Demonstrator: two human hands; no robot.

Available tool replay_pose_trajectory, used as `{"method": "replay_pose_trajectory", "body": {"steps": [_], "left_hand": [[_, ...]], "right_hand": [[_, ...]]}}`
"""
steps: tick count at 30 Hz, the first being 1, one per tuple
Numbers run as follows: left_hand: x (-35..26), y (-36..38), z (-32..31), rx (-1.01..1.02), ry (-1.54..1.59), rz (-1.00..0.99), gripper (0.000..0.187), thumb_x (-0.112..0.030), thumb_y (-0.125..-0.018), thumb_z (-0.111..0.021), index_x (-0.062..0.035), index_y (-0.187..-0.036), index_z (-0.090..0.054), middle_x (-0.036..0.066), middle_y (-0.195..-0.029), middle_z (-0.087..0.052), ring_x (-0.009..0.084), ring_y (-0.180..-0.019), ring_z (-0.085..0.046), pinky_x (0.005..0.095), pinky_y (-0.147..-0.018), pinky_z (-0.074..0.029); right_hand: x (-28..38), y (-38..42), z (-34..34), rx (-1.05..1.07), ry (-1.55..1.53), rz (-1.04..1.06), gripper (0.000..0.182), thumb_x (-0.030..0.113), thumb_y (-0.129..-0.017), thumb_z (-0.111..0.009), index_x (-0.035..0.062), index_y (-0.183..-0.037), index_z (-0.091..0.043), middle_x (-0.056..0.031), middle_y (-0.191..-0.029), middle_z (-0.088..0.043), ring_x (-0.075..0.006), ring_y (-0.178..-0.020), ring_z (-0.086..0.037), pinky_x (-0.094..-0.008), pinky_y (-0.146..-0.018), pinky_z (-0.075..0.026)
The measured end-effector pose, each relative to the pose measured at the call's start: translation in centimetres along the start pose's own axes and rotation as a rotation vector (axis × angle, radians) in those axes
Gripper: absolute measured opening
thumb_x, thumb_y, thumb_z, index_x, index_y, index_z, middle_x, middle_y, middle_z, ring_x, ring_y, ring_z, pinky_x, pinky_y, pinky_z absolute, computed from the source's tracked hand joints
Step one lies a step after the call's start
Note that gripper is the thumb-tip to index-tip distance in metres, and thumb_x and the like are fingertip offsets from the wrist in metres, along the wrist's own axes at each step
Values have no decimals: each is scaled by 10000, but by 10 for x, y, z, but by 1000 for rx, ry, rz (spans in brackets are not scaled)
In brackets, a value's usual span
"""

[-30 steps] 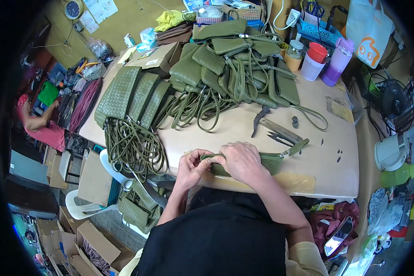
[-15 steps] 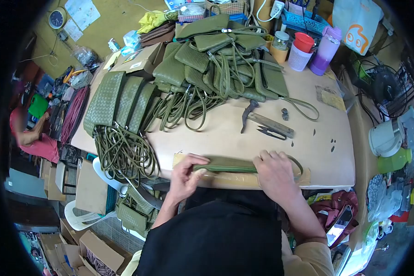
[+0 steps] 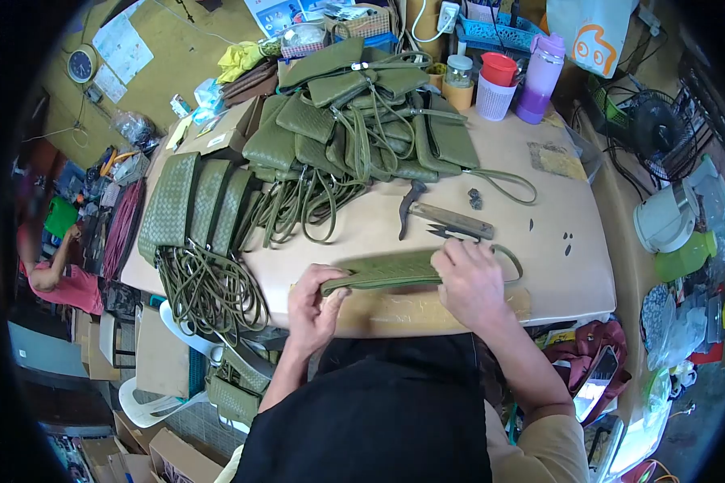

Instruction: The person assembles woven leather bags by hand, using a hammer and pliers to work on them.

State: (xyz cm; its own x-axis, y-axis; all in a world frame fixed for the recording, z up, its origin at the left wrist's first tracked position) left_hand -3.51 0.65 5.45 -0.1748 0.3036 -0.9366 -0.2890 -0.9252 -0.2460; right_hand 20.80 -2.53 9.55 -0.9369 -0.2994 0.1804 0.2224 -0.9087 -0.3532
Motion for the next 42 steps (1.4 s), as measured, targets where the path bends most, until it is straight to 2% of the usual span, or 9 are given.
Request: {"method": "replay_pose_trajectory", "body": {"steps": [2, 7, 11, 13, 17, 25, 27, 32, 42], "left_hand": [[-34, -2, 7, -41, -222, -380, 182, -86, -909, -595, 49, -1031, -599, 117, -964, -625, 126, -797, -611, 232, -698, -491], [9, 13, -8, 211, 241, 593, 165, -134, -925, -610, 30, -939, -627, 32, -697, -617, 85, -585, -572, 233, -577, -479], [58, 5, -23, 212, 251, 616, 147, -108, -931, -609, 38, -947, -619, 31, -734, -630, 57, -611, -577, 196, -577, -482], [59, 7, -27, 185, 269, 604, 152, -95, -935, -598, 51, -977, -613, 36, -758, -636, 59, -618, -584, 199, -579, -489], [55, 3, -29, 182, 248, 600, 168, -53, -942, -568, 77, -1044, -601, 48, -814, -650, 69, -652, -612, 205, -618, -520], [58, 0, -31, 173, 263, 598, 186, -53, -943, -564, 84, -1065, -596, 59, -802, -652, 78, -658, -625, 212, -617, -530], [59, 1, -31, 180, 232, 609, 181, -58, -940, -571, 80, -1055, -597, 56, -782, -652, 81, -648, -626, 210, -609, -527], [57, 2, -31, 160, 262, 610, 179, -58, -939, -575, 73, -1058, -603, 48, -799, -647, 77, -659, -620, 206, -613, -522], [62, 5, -35, 165, 228, 584, 174, -34, -940, -564, 70, -1076, -595, 46, -840, -642, 75, -679, -613, 204, -647, -526]], "right_hand": [[9, 3, 32, 170, -101, -64, 273, 286, -808, -691, 31, -872, -615, -142, -911, -619, -328, -900, -617, -445, -775, -464], [-21, 2, 0, 793, -488, -4, 451, 400, -767, -715, 2, -965, -632, -229, -883, -645, -424, -936, -592, -468, -804, -461], [-40, 3, -43, 714, -335, 69, 424, 371, -776, -718, 1, -972, -649, -228, -928, -653, -409, -884, -619, -442, -794, -482], [-76, -19, -30, 407, -714, -397, 373, 332, -795, -711, 27, -1000, -645, -193, -914, -663, -357, -912, -636, -444, -828, -480], [-119, -62, -47, 105, -30, -492, 279, 214, -847, -652, 53, -1070, -600, -157, -1007, -663, -327, -956, -626, -422, -846, -488], [-91, -74, -38, 93, -604, -326, 244, 33, -822, -625, 26, -1066, -610, -154, -965, -661, -278, -934, -650, -359, -852, -504], [-32, -65, -39, 393, -871, -184, 221, 18, -807, -633, -4, -1026, -631, -144, -970, -667, -243, -899, -658, -325, -837, -508], [44, -48, -81, 297, -773, 207, 154, 27, -771, -653, -4, -920, -674, -143, -911, -653, -299, -890, -628, -380, -822, -499], [27, -61, -73, 398, -746, 62, 96, 35, -753, -665, -6, -839, -660, -155, -873, -629, -338, -881, -611, -407, -796, -480]]}}
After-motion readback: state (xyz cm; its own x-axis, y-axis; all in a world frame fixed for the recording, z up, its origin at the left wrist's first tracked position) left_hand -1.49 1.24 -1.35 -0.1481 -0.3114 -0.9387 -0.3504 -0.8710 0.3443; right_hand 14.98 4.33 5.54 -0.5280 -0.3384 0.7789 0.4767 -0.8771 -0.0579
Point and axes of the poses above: each hand's wrist, its own y-axis away from the middle knuckle, its own z-axis out of the back of the hand, x = y × z, the point moved 3 cm from there along -y, towards the middle knuckle
